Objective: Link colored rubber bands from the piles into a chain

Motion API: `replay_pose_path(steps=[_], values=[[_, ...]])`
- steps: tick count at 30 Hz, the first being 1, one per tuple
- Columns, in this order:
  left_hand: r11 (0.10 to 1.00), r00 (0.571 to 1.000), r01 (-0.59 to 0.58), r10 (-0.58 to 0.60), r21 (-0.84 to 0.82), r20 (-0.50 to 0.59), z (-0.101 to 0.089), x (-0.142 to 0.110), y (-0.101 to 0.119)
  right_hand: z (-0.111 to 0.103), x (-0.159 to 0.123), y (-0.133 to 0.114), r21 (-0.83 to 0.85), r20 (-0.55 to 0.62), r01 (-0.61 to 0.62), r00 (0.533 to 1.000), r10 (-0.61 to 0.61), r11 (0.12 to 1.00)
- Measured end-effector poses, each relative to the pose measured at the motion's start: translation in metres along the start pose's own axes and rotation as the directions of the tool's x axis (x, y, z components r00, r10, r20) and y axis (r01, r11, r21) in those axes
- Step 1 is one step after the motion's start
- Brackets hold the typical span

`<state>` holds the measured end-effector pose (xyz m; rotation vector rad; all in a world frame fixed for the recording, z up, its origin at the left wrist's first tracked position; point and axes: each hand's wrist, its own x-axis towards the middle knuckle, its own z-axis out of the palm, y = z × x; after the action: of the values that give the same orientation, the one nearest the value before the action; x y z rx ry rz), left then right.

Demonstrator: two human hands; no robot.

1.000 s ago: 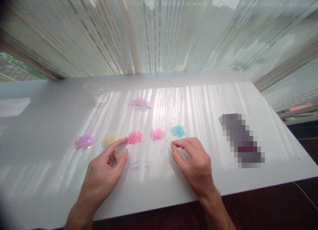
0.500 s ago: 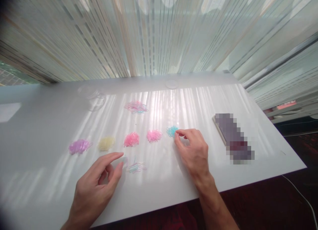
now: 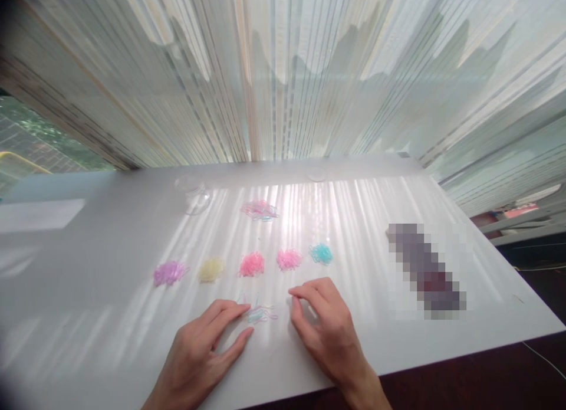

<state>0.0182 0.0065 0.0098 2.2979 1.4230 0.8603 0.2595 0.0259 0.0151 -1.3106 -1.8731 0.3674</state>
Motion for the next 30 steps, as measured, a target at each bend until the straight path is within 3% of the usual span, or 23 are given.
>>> replay_pose_path(steps=[2,7,13,15,17,22,26,30], values=[[1.0,1.0,0.0,0.0,0.009,-0.022,0.003,-0.001,-0.001,0.01,-0.006,-0.007,0.073,0.09,0.039,0.995,-0.046,0.997],[1.0,0.996,-0.01,0.012,0.017,-0.087,0.008,-0.004,-0.002,0.025,-0.012,-0.01,0.142,0.186,0.052,0.979,-0.079,0.988],[0.999,0.993,0.013,-0.019,-0.052,-0.115,0.005,-0.005,-0.002,0.02,-0.007,-0.01,0.18,0.23,0.063,0.967,-0.105,0.982],[0.998,0.98,0.051,-0.057,-0.036,-0.188,0.005,-0.006,-0.003,0.013,0.004,-0.008,0.187,0.318,0.13,0.93,-0.186,0.974],[0.996,0.961,0.094,-0.091,-0.002,-0.262,0.005,-0.006,-0.003,0.005,0.02,-0.005,0.163,0.434,0.223,0.859,-0.272,0.961],[0.989,0.941,0.14,-0.117,0.05,-0.316,0.012,-0.007,-0.006,0.005,0.062,0.004,0.14,0.499,0.454,0.735,-0.459,0.88],[0.985,0.944,0.152,-0.12,0.081,-0.306,0.016,-0.006,-0.007,0.022,0.069,0.009,0.206,0.463,0.527,0.689,-0.557,0.824],[0.983,0.957,0.166,-0.141,0.077,-0.254,0.015,-0.002,-0.006,0.032,0.061,0.015,0.228,0.396,0.567,0.689,-0.607,0.792]])
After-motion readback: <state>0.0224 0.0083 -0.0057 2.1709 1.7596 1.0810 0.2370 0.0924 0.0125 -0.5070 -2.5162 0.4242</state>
